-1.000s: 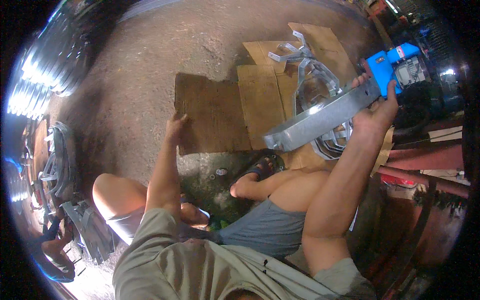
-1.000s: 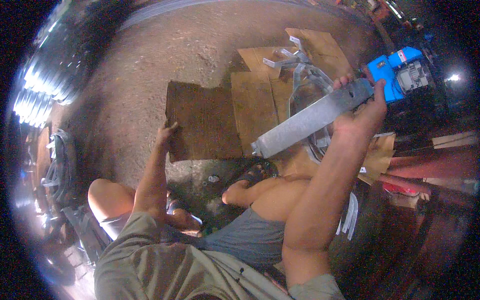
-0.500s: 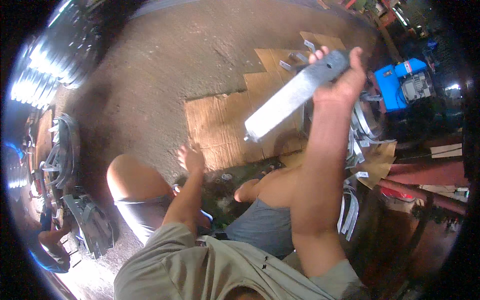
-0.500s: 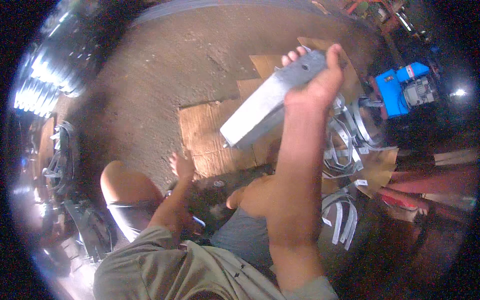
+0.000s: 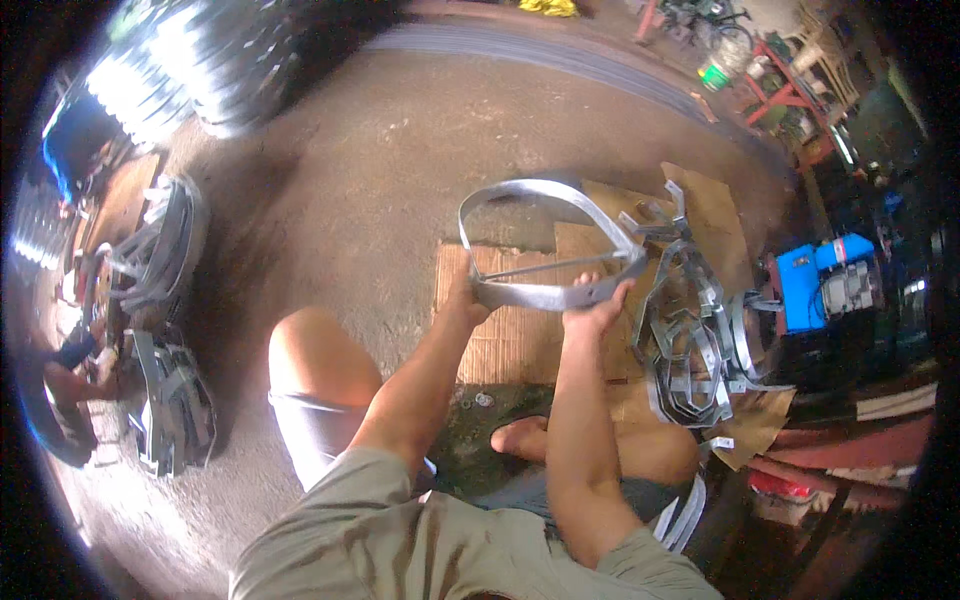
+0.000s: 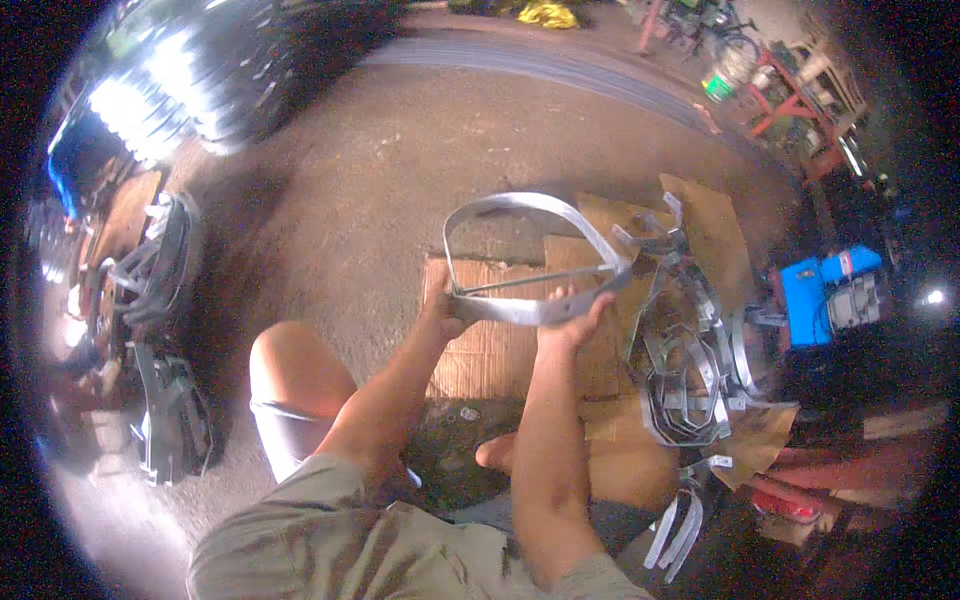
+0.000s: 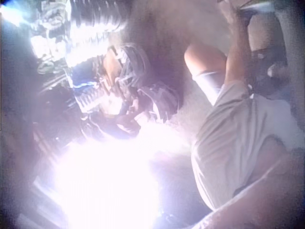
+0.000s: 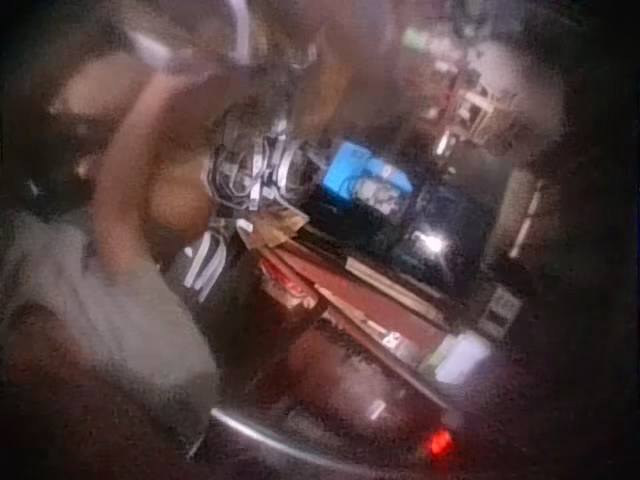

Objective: The person sits on the floor and assembles a metal frame by inserting bolts and tightening nuts with a wrench. They handle washers and nuts, aligning the metal pieces and securing them together.

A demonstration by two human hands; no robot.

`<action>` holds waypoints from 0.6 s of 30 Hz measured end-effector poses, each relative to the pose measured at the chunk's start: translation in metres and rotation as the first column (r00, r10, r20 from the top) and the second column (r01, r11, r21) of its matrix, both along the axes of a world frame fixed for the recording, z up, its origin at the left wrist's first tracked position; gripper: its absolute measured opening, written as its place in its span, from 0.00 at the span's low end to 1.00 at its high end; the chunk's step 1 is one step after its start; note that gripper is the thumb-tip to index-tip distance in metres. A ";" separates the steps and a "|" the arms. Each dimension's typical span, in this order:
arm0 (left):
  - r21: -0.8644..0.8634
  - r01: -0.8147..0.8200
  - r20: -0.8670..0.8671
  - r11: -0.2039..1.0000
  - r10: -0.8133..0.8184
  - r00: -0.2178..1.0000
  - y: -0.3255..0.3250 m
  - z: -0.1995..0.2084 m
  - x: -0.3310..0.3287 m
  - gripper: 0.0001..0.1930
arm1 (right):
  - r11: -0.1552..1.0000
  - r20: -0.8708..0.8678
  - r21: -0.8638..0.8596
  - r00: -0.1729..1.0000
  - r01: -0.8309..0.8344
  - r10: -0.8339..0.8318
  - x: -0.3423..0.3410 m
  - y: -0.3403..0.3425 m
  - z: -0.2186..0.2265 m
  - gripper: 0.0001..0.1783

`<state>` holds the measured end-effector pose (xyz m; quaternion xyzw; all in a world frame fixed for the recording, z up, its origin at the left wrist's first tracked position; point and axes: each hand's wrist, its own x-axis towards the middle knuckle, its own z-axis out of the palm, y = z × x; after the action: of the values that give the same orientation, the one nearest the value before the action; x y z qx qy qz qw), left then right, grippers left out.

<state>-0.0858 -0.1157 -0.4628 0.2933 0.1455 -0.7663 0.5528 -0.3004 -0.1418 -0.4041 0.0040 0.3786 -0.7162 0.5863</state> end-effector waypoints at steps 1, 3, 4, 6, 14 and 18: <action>0.083 0.030 0.211 0.996 -0.047 0.976 0.006 -0.034 0.009 0.40 | 0.998 -0.036 0.059 0.999 0.033 -0.031 0.002 0.020 -0.018 0.45; 0.146 -0.005 0.331 0.989 -0.044 0.943 0.013 -0.063 -0.003 0.30 | 0.983 -0.032 0.179 0.999 -0.025 0.031 -0.014 0.049 -0.064 0.42; 0.188 -0.013 0.391 0.982 -0.063 0.918 0.025 -0.078 -0.010 0.25 | 0.967 -0.022 0.252 0.999 -0.042 0.049 -0.018 0.068 -0.087 0.41; 0.229 0.089 0.339 0.969 -0.165 0.926 0.038 -0.092 -0.008 0.16 | 0.885 -0.128 0.464 0.988 -0.019 0.088 -0.033 0.099 -0.121 0.36; 0.564 0.015 0.763 0.825 -0.515 -0.390 0.089 -0.085 -0.008 0.44 | 0.674 -0.259 0.738 0.923 -0.002 0.286 -0.038 0.128 -0.145 0.31; 0.525 0.071 0.790 0.848 -0.455 -0.412 0.097 -0.094 0.028 0.45 | 0.629 -0.644 0.758 0.353 0.173 0.678 0.005 0.153 -0.120 0.36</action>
<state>-0.0579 -0.0184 -0.5564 0.8724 -0.3478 -0.2898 0.1840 -0.2952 0.0114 -0.5246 -0.2202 0.8732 -0.2681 0.3424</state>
